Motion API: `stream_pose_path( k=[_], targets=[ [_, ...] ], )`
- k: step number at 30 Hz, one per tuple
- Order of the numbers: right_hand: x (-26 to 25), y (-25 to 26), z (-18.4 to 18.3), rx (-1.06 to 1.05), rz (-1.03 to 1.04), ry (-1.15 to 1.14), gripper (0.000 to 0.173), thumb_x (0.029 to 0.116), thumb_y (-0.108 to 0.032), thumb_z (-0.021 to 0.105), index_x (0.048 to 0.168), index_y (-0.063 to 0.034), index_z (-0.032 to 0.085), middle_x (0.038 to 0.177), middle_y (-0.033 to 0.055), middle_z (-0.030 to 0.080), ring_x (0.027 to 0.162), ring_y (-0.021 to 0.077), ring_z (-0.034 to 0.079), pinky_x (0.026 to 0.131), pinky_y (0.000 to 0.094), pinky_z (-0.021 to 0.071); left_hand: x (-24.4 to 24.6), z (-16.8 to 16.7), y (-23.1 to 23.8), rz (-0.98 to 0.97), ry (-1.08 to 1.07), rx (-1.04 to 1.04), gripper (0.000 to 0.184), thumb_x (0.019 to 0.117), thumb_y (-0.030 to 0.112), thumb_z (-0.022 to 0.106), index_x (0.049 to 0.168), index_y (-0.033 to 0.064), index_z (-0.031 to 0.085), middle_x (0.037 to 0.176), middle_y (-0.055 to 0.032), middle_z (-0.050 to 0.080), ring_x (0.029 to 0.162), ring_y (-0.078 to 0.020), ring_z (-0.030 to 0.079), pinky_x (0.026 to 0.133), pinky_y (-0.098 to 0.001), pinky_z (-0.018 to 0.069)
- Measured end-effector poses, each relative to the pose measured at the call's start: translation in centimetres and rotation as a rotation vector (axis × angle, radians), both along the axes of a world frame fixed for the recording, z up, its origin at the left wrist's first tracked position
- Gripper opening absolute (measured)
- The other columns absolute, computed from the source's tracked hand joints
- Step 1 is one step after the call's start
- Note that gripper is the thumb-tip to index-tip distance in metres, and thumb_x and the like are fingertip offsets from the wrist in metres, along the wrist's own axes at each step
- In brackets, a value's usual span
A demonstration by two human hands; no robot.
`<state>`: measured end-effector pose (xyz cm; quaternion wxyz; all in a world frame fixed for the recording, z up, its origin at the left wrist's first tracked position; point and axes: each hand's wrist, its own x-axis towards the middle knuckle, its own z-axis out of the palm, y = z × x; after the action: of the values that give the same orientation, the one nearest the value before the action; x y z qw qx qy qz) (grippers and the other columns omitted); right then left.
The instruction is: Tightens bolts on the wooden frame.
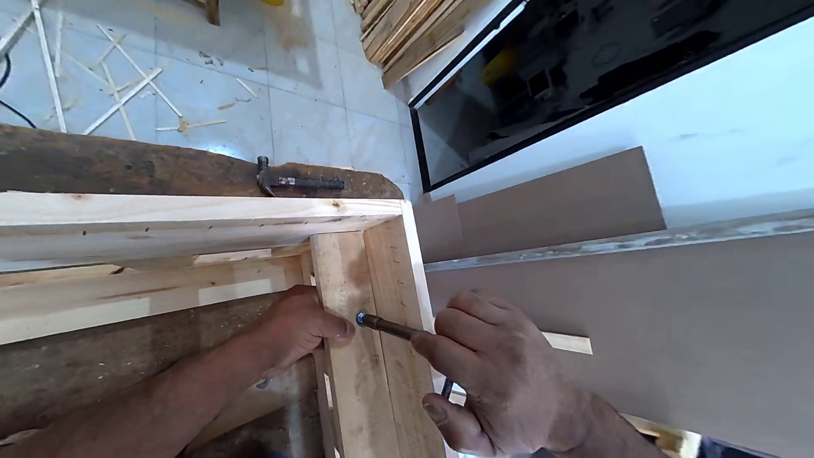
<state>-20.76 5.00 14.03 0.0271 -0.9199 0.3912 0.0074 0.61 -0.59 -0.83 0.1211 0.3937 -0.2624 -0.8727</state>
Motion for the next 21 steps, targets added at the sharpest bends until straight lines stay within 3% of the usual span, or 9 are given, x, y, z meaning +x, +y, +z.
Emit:
stream_pose_path(
  k=[6, 9, 11, 13, 15, 17, 19, 21],
  targets=[
    [-0.2, -2.3, 0.5, 0.093, 0.208, 0.054, 0.044, 0.1016, -0.048, 0.036, 0.093, -0.0135, 0.062, 0.072, 0.0000, 0.050, 0.070, 0.0187, 0.052, 0.066, 0.0348, 0.0412, -0.1, 0.2, -0.2, -0.013, -0.025, 0.003, 0.026, 0.0822, -0.005, 0.077, 0.106, -0.0017, 0.068, 0.101, -0.0157, 0.074, 0.090, -0.0235, 0.073, 0.079, -0.0359, 0.0622],
    [-0.3, -4.0, 1.2, 0.139, 0.363, 0.122, 0.047, 0.1032, -0.052, 0.039, 0.095, -0.0114, 0.061, 0.074, 0.0015, 0.050, 0.071, 0.0216, 0.053, 0.066, 0.0367, 0.0420, -0.1, 0.2, -0.3, -0.037, -0.048, 0.006, 0.027, 0.0829, -0.004, 0.077, 0.108, -0.0011, 0.067, 0.101, -0.0149, 0.073, 0.090, -0.0230, 0.073, 0.078, -0.0354, 0.0620],
    [-0.2, -4.8, 1.1, 0.111, 0.425, 0.148, 0.057, 0.1043, -0.062, 0.037, 0.091, -0.0118, 0.061, 0.071, 0.0011, 0.051, 0.067, 0.0212, 0.054, 0.060, 0.0358, 0.0440, -0.1, 0.3, -0.3, -0.038, -0.060, 0.012, 0.029, 0.0825, -0.003, 0.078, 0.109, -0.0012, 0.066, 0.101, -0.0144, 0.073, 0.091, -0.0225, 0.073, 0.079, -0.0355, 0.0618],
    [0.1, -4.3, 0.4, 0.045, 0.367, 0.105, 0.062, 0.1029, -0.067, 0.035, 0.086, -0.0125, 0.060, 0.065, 0.0004, 0.047, 0.059, 0.0201, 0.050, 0.053, 0.0346, 0.0396, -0.2, 0.2, -0.2, -0.032, -0.062, 0.016, 0.030, 0.0820, -0.003, 0.078, 0.109, -0.0022, 0.066, 0.102, -0.0151, 0.073, 0.091, -0.0234, 0.073, 0.080, -0.0365, 0.0621],
    [1.5, -2.6, -0.6, -0.070, 0.105, 0.047, 0.065, 0.1060, -0.063, 0.029, 0.080, -0.0115, 0.058, 0.060, 0.0018, 0.046, 0.052, 0.0205, 0.050, 0.046, 0.0345, 0.0384, -0.3, 0.2, -0.2, -0.035, -0.061, -0.014, 0.030, 0.0821, -0.002, 0.079, 0.109, -0.0019, 0.066, 0.101, -0.0143, 0.074, 0.091, -0.0223, 0.073, 0.081, -0.0357, 0.0620],
    [4.9, -0.4, -1.5, -0.165, -0.426, 0.015, 0.063, 0.1079, -0.054, 0.034, 0.071, -0.0120, 0.061, 0.056, 0.0023, 0.051, 0.051, 0.0191, 0.057, 0.043, 0.0344, 0.0439, -0.2, 0.0, -0.2, -0.031, -0.061, -0.038, 0.030, 0.0819, 0.000, 0.080, 0.109, -0.0011, 0.067, 0.099, -0.0129, 0.074, 0.090, -0.0209, 0.073, 0.080, -0.0350, 0.0621],
    [9.5, -0.1, -1.3, -0.189, -0.974, 0.070, 0.060, 0.1066, -0.051, 0.041, 0.065, -0.0125, 0.059, 0.054, 0.0010, 0.052, 0.048, 0.0169, 0.058, 0.041, 0.0352, 0.0429, -0.2, 0.1, -0.2, -0.038, -0.062, -0.041, 0.026, 0.0824, -0.001, 0.078, 0.106, -0.0006, 0.067, 0.095, -0.0120, 0.073, 0.084, -0.0194, 0.072, 0.076, -0.0332, 0.0611],
    [11.6, -0.3, -0.7, -0.138, -1.257, 0.074, 0.057, 0.1063, -0.051, 0.044, 0.065, -0.0134, 0.058, 0.053, 0.0001, 0.051, 0.047, 0.0171, 0.057, 0.041, 0.0366, 0.0420, -0.2, 0.3, -0.3, -0.039, -0.059, -0.037, 0.025, 0.0825, -0.002, 0.078, 0.105, -0.0012, 0.068, 0.094, -0.0131, 0.073, 0.083, -0.0203, 0.072, 0.073, -0.0336, 0.0608]
  ],
)
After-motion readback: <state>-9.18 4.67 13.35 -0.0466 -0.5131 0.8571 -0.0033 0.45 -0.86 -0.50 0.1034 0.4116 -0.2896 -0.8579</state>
